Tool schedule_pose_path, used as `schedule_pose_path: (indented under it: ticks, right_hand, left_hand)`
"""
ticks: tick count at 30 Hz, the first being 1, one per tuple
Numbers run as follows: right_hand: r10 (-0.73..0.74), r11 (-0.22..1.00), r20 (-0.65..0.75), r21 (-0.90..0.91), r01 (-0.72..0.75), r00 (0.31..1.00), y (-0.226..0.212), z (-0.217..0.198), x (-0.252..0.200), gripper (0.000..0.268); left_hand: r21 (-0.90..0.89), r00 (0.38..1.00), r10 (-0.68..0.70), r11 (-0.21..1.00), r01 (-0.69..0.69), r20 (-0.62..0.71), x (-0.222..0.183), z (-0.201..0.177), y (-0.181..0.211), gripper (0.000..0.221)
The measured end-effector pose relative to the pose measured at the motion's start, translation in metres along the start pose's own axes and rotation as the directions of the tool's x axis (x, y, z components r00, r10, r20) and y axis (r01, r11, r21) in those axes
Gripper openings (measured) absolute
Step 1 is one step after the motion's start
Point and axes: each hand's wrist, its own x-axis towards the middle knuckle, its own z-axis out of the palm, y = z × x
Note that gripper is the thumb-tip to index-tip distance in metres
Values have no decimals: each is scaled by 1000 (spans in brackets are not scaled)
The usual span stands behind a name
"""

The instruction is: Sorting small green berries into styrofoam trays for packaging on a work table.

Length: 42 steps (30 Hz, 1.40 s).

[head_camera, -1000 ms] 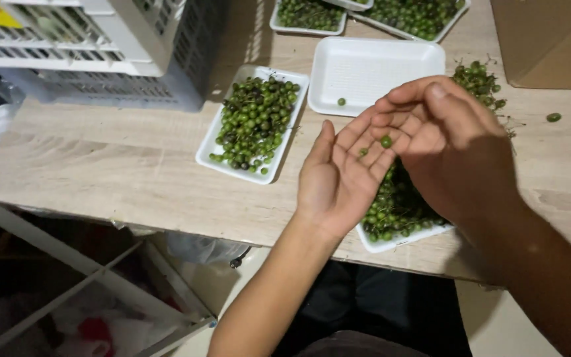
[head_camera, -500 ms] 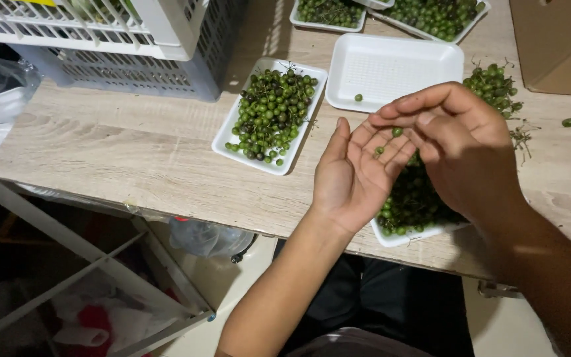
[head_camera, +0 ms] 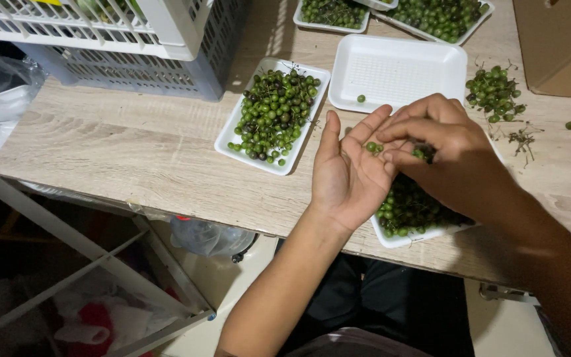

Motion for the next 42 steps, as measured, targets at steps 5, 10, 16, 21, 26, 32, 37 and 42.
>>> schedule_pose_path:
  ticks: [5,10,16,21,26,32,37,42]
  right_hand:
    - [-58,996,-17,-67,57,998,14,5,-1,24]
    - [-4,1000,-35,-28,3,999,15,7,-2,18]
    - [276,961,50,-47,-273,960,-3,-6,7,12]
    - [366,892,-9,289,-348,931,-5,-39,10,8]
    - [422,871,-177,350,-344,889,80,-43,9,14]
    - [327,917,-277,325,-232,903,134,-39,5,11]
    - [351,929,-330,244,-280,877,121,-38,1,11]
    - [308,950,-339,161,-268,889,123,-41,-4,8]
  left_hand:
    - [26,1000,7,1000,-6,-25,1,1,-2,77]
    - [44,1000,-6,999,7,-9,3,-5,-4,76]
    - [-73,997,-11,997,17,74,0,-17,-6,55]
    - [307,989,-128,947,100,74,-26,-3,29,27]
    - [949,947,110,-54,310,-303,-51,94,76,19]
    - [627,921,387,-730,272,52,3,46,175,20]
    - [663,906,423,-674,327,-17,31,47,182,10]
    - [662,905,425,-681,314,7,47,31,181,11]
